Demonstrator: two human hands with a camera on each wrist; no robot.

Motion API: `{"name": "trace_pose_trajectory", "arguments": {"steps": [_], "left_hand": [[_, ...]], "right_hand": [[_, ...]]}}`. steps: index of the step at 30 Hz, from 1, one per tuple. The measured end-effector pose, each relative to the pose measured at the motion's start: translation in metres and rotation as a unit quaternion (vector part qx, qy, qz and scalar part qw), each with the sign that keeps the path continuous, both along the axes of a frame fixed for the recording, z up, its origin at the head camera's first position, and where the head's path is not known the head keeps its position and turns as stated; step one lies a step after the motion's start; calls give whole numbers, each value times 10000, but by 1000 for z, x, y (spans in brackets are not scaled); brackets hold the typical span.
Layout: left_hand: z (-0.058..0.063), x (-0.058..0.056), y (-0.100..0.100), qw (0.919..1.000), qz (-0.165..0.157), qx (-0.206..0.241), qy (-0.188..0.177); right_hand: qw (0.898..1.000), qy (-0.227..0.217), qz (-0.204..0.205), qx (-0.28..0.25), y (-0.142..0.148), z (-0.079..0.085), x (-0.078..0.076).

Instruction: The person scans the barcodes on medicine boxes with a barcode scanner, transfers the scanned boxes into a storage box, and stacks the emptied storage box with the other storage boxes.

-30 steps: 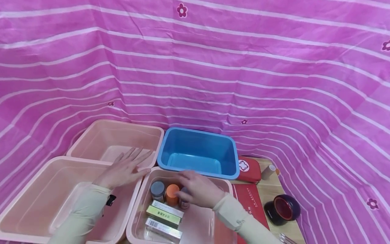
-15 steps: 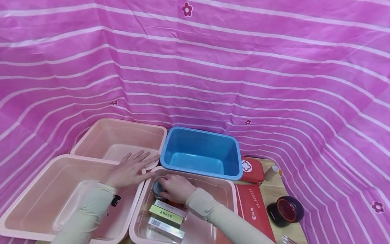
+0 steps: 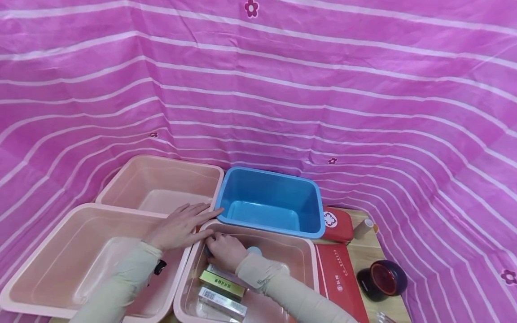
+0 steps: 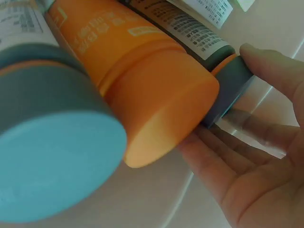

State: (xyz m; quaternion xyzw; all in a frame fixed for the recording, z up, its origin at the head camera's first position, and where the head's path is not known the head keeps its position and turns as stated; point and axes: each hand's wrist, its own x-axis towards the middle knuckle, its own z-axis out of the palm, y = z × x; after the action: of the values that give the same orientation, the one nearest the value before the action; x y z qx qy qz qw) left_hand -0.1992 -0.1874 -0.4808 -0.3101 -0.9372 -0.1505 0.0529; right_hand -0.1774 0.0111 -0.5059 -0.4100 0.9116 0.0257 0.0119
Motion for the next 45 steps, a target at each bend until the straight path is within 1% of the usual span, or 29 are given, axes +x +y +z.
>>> {"name": "trace_pose_trajectory", "arguments": {"steps": [3, 7, 10, 12, 15, 18, 21, 22, 24, 26, 28, 30, 31, 35, 38, 42, 45], "left_hand": [[-1, -4, 3, 9997, -140, 55, 200], [-3, -8, 5, 9992, -196, 84, 349], [-4, -9, 6, 9990, -208, 108, 375], [-4, -8, 5, 9992, -196, 109, 336], [-4, -8, 5, 9996, -162, 99, 218], [-2, -8, 5, 9998, -136, 78, 128], [-1, -9, 5, 9998, -138, 34, 113], [0, -9, 5, 9998, -145, 42, 92], [0, -10, 5, 9999, -141, 30, 69], [0, -10, 6, 9999, -104, 50, 9], [0, -10, 6, 9999, -56, 86, -84], [0, -9, 7, 9998, 2, 81, -154], [0, -8, 7, 9998, 18, 86, -194], [0, -6, 7, 9996, 67, 60, -254], [0, -5, 6, 9996, 89, 83, -259], [0, -5, 4, 9996, 125, 118, -202], [-2, -5, 3, 9997, 126, 107, -178]], "right_hand": [[10000, -62, 18, -18, 5, 2, -3], [9995, -254, 146, -147, 15, 11, -5], [9969, -584, 206, -481, 26, 25, -4], [9922, -899, 216, -837, 34, 36, -3], [9799, -1354, 183, -1457, 50, 57, -2], [9608, -1704, 90, -2184, 69, 79, -3], [9376, -1912, -44, -2905, 93, 99, -2], [9297, -1951, -82, -3123, 103, 106, -2], [9197, -1892, -199, -3436, 122, 118, -1], [9141, -1756, -305, -3642, 143, 129, 2], [9139, -1554, -495, -3718, 164, 138, 6], [9168, -1334, -741, -3691, 185, 147, 10], [9188, -1237, -855, -3650, 195, 149, 13], [9221, -1077, -1368, -3455, 238, 155, 26], [9244, -1015, -1593, -3315, 266, 156, 36], [9280, -1050, -1618, -3186, 294, 151, 44], [9342, -1010, -1620, -3015, 310, 143, 48]]}}
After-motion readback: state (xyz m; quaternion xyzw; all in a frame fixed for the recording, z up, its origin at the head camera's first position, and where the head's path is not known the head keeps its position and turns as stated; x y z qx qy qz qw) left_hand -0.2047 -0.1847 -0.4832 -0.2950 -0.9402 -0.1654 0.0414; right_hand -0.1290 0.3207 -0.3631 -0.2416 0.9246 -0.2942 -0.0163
